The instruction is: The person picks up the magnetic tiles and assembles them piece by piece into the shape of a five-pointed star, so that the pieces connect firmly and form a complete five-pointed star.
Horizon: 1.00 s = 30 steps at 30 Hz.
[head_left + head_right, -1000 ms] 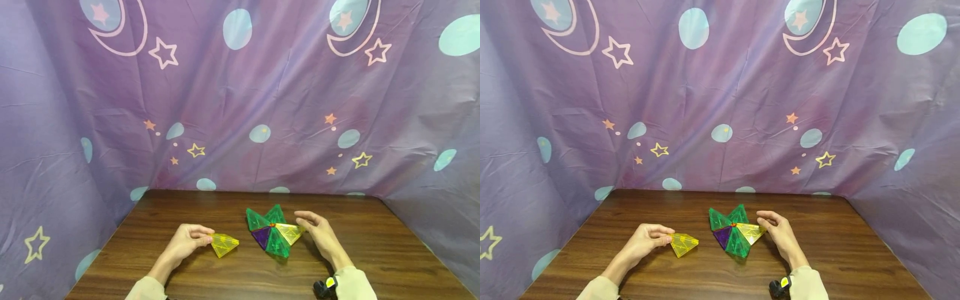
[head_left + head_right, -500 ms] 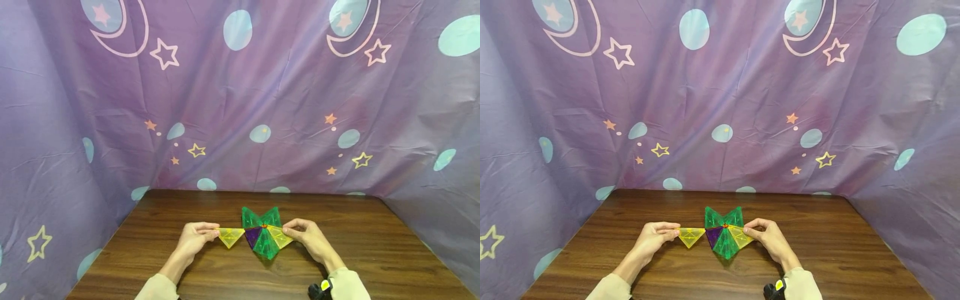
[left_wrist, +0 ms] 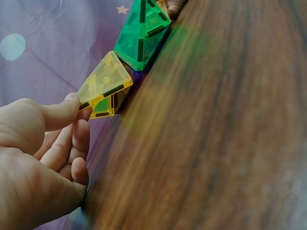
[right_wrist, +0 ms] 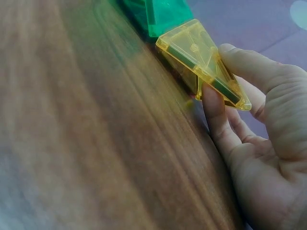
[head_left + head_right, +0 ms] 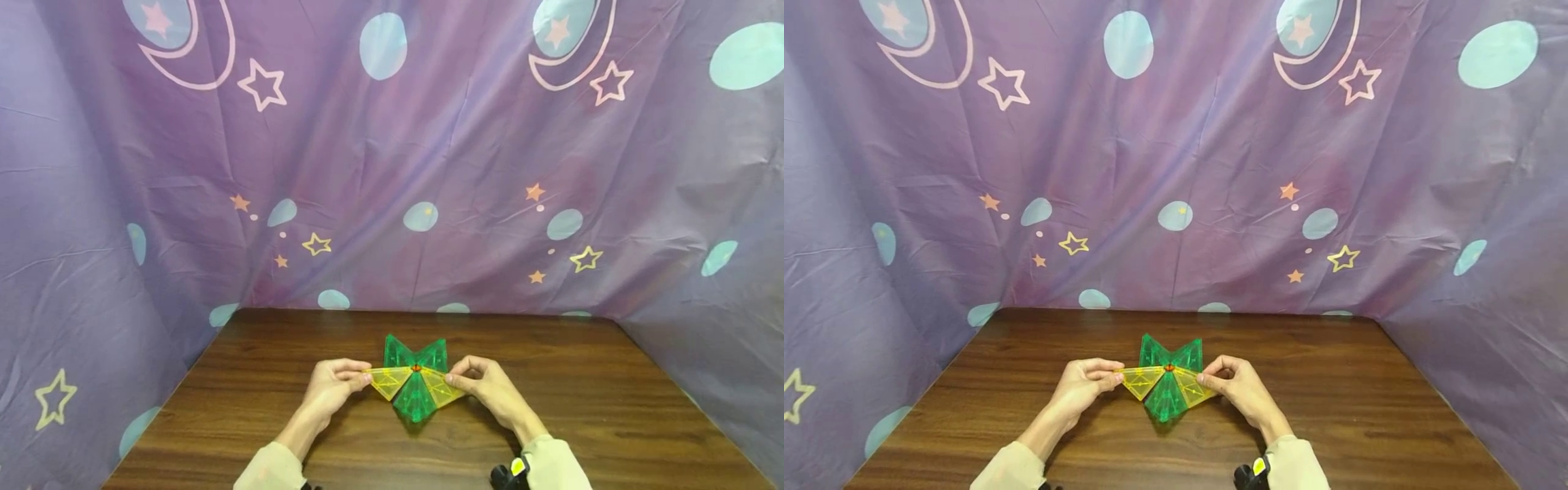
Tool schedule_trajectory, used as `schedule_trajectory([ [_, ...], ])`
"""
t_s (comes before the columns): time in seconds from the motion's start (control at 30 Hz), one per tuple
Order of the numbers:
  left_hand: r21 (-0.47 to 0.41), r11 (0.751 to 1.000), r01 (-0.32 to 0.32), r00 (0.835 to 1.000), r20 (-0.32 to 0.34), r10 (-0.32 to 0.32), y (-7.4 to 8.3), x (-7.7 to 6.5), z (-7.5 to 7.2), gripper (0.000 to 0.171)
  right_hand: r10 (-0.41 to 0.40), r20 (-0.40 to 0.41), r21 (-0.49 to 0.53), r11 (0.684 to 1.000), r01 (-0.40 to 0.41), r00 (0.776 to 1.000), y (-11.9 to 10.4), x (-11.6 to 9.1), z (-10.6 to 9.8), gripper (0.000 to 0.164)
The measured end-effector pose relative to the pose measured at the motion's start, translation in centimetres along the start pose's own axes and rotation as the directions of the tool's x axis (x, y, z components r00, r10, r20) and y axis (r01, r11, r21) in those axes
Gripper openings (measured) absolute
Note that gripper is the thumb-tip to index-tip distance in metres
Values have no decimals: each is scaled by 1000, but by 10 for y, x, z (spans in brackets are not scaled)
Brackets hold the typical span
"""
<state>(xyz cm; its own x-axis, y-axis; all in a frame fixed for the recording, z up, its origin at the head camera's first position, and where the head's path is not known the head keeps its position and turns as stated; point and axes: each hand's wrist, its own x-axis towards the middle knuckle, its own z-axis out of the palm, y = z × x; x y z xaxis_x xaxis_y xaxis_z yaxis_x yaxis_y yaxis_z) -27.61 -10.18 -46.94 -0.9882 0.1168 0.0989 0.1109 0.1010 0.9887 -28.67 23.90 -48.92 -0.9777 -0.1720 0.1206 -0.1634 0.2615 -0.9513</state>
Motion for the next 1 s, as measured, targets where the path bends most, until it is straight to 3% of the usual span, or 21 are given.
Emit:
schedule_trajectory([
  [0.23, 23, 1000, 8, 1000, -15, -8, -1, 1, -1, 32, 1, -4, -3, 1000, -1, 1000, -1, 3, 1, 28],
  [0.53, 45, 999, 10, 1000, 28, -11, 3, 1, -4, 37, 1, -14, -14, 1000, -1, 1000, -1, 7, 0, 27],
  [0.8, 35, 999, 18, 996, 90, -21, -4, -6, -4, 36, 23, -40, -27, 999, -24, 999, 6, -6, 0, 27],
  [1.0, 44, 999, 2, 996, 94, -6, -4, -5, -1, 37, -8, -50, -12, 1000, 7, 999, 7, -8, -6, 25],
])
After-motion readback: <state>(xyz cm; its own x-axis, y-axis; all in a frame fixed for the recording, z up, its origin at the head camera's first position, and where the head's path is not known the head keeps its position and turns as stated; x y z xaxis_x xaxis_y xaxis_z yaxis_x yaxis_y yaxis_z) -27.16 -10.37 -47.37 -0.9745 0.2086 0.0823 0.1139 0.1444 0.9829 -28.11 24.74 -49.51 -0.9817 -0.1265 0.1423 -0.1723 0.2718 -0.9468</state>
